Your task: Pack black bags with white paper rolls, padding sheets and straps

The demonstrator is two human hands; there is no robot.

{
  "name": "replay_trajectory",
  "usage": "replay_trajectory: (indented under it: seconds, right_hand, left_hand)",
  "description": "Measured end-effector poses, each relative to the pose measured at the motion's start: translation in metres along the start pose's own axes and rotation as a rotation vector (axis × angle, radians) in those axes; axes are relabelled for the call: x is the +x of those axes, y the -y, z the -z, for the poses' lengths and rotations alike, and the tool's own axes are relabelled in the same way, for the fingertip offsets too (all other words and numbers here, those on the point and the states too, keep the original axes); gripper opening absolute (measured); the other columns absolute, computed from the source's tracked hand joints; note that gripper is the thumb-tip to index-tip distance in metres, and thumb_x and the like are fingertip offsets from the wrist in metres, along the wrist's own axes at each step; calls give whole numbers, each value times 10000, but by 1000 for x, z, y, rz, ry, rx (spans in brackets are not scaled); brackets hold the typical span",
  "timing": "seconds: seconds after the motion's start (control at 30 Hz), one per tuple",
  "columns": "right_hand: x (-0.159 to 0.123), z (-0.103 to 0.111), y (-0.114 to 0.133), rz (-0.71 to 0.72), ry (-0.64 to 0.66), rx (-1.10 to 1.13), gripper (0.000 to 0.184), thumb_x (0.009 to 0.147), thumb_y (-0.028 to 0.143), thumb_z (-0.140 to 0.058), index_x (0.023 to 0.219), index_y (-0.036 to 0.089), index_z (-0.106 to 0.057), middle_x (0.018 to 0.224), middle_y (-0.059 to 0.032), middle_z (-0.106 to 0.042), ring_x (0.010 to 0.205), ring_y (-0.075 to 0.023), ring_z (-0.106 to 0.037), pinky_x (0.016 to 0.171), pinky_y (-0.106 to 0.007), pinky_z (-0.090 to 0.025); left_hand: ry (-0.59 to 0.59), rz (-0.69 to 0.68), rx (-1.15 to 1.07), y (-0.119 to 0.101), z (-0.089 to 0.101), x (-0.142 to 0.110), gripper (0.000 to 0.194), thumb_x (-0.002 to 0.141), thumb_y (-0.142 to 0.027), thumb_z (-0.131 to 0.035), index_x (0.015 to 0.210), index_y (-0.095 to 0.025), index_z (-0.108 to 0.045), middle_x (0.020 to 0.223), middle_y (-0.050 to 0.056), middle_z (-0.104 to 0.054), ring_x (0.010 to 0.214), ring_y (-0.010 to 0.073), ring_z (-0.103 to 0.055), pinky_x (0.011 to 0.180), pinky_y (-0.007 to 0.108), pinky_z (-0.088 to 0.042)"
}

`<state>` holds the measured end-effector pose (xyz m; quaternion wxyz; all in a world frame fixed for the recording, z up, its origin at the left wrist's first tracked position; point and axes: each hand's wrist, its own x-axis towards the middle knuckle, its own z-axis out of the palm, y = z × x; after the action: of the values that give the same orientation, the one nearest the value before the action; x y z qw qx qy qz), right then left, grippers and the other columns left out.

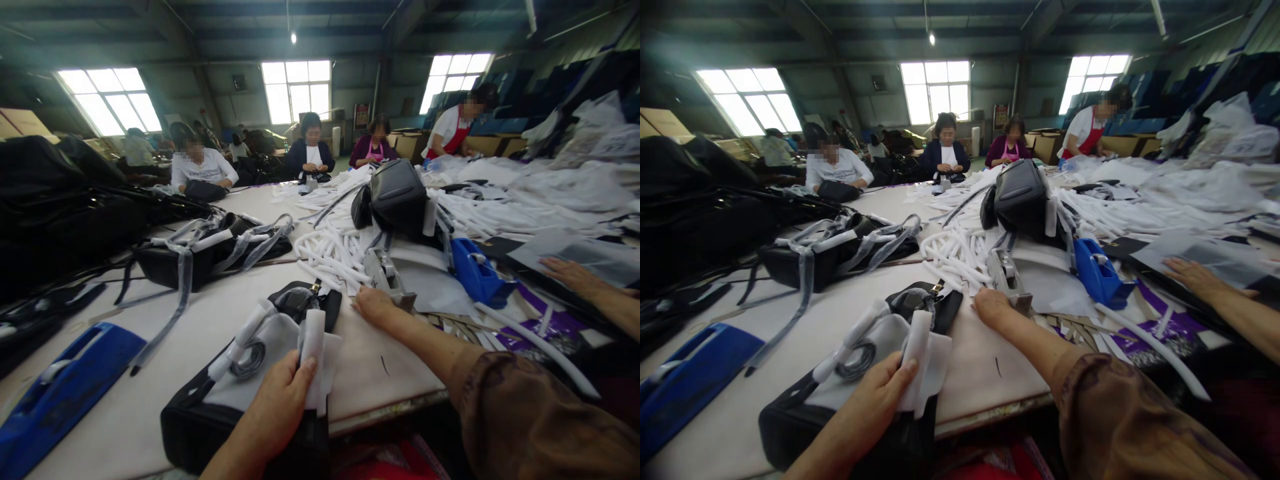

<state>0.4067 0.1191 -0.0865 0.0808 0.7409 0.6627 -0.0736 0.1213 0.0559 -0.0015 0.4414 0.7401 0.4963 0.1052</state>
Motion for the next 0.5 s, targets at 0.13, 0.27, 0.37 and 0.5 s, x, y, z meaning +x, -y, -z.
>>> replay_trajectory:
  seconds: [0.13, 0.27, 0.37, 0.5]
  right_hand:
    - [10, -6, 9, -72, 41, 58, 315, 950, 364, -596, 1169, 138, -618, 1176, -97, -638, 1021, -215, -637, 883, -427, -539]
    - [20, -6, 8, -145, 77, 125, 319, 944, 345, -607, 1180, 129, -614, 1182, -106, -633, 1024, -219, -637, 879, -422, -543]
    - [25, 0, 5, -189, 78, 171, 302, 946, 355, -606, 1143, 127, -630, 1148, -96, -653, 1003, -208, -648, 872, -414, -548]
    - [25, 12, 7, -223, 21, 212, 223, 936, 280, -596, 1033, 112, -706, 1038, -127, -723, 967, -229, -695, 814, -357, -563]
  left_hand:
    - [8, -6, -10, 2, 0, 0, 457, 929, -544, -331, 851, -166, -577, 835, 62, -632, 794, 233, -572, 700, 321, -390]
    - [11, -11, -23, 4, -1, 1, 452, 933, -538, -342, 872, -167, -593, 873, 68, -658, 826, 237, -585, 726, 317, -407]
    - [-2, -35, -30, 9, -2, 5, 450, 931, -534, -350, 880, -169, -608, 882, 70, -677, 843, 240, -600, 743, 311, -422]
    - [-25, -96, -30, 26, -5, 15, 422, 904, -518, -401, 856, -175, -642, 850, 63, -700, 821, 235, -621, 748, 296, -446]
